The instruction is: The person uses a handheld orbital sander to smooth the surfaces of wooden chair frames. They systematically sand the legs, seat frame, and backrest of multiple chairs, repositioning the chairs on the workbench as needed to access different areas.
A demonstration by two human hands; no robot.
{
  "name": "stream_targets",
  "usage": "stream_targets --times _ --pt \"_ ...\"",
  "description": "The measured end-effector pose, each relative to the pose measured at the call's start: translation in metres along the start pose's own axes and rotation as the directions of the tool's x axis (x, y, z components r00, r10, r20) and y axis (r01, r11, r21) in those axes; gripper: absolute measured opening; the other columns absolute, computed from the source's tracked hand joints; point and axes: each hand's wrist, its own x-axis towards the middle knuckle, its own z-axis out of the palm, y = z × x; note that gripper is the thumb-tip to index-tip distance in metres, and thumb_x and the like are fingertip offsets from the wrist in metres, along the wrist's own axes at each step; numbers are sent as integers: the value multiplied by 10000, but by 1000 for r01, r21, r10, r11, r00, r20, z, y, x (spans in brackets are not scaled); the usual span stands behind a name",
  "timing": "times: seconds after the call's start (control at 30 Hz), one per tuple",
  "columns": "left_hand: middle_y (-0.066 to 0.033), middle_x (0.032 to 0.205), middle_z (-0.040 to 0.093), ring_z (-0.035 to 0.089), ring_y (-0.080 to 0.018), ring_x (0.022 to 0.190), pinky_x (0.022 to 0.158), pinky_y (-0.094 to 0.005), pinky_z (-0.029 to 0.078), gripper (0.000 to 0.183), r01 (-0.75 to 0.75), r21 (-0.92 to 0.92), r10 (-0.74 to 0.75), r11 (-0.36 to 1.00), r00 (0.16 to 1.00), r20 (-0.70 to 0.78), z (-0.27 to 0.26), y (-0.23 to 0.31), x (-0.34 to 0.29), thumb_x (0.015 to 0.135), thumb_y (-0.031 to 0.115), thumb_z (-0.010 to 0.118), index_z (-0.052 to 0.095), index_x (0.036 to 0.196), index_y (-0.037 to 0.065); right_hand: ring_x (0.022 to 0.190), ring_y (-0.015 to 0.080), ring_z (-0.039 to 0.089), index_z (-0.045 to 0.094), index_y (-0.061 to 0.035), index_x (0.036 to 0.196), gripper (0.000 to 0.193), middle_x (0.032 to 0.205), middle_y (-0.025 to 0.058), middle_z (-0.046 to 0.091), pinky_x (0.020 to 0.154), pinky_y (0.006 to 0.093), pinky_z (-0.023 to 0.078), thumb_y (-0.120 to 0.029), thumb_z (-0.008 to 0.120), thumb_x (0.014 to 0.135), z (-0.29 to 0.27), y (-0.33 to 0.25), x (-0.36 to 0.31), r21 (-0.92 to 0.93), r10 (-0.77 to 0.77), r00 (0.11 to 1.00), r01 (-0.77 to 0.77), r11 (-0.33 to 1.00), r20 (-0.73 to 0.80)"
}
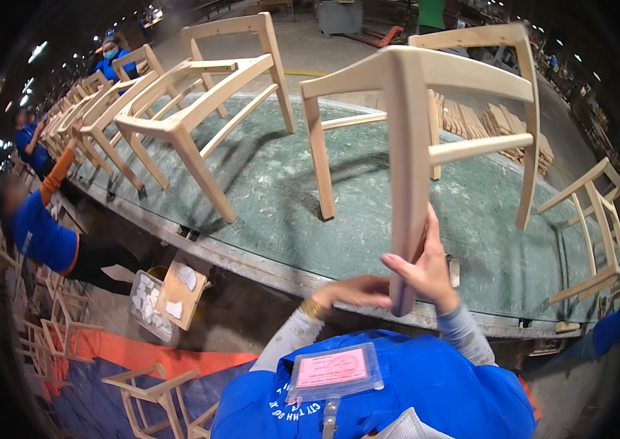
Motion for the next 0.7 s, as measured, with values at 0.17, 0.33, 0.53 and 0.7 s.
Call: stream_targets --times 0.17,0.33,0.53,0.7 --pt "-103 1021 586 565 -167 941 800 -307 473 458 -17 162 161 987 247 -955 -170 -85 -7 772 163 707 516 1157 5 991 230 557 333 -11 1311 739 1117 145 553 858 334 443 -91 729 691 26 9 -26 -74 2 971 -20 997 -239" --pt "-228 1250 468 479 -260 1143 925 -365 413 871 -82 96 99 992 27 -995 -268 -62 -10 617 309 845 405 1278 -50 917 198 565 401 -7 1231 642 1038 120 577 816 317 452 -77 712 674 9 31 -58 -4 55 950 -59 998 -307" --pt "-8 708 608 559 -99 622 551 -255 424 250 -344 -188 -10 920 458 -889 -228 -50 27 753 248 734 628 825 33 780 156 580 454 -12 1118 501 886 87 597 702 285 473 -152 678 691 -52 49 -85 -69 -10 910 -20 997 -414" --pt "-12 655 575 508 -91 536 479 -262 398 227 -56 124 134 991 245 -960 -212 31 14 731 177 743 605 804 12 521 127 534 443 -29 1071 434 708 89 545 448 247 436 -277 655 784 -133 49 -51 221 67 888 40 975 -456"
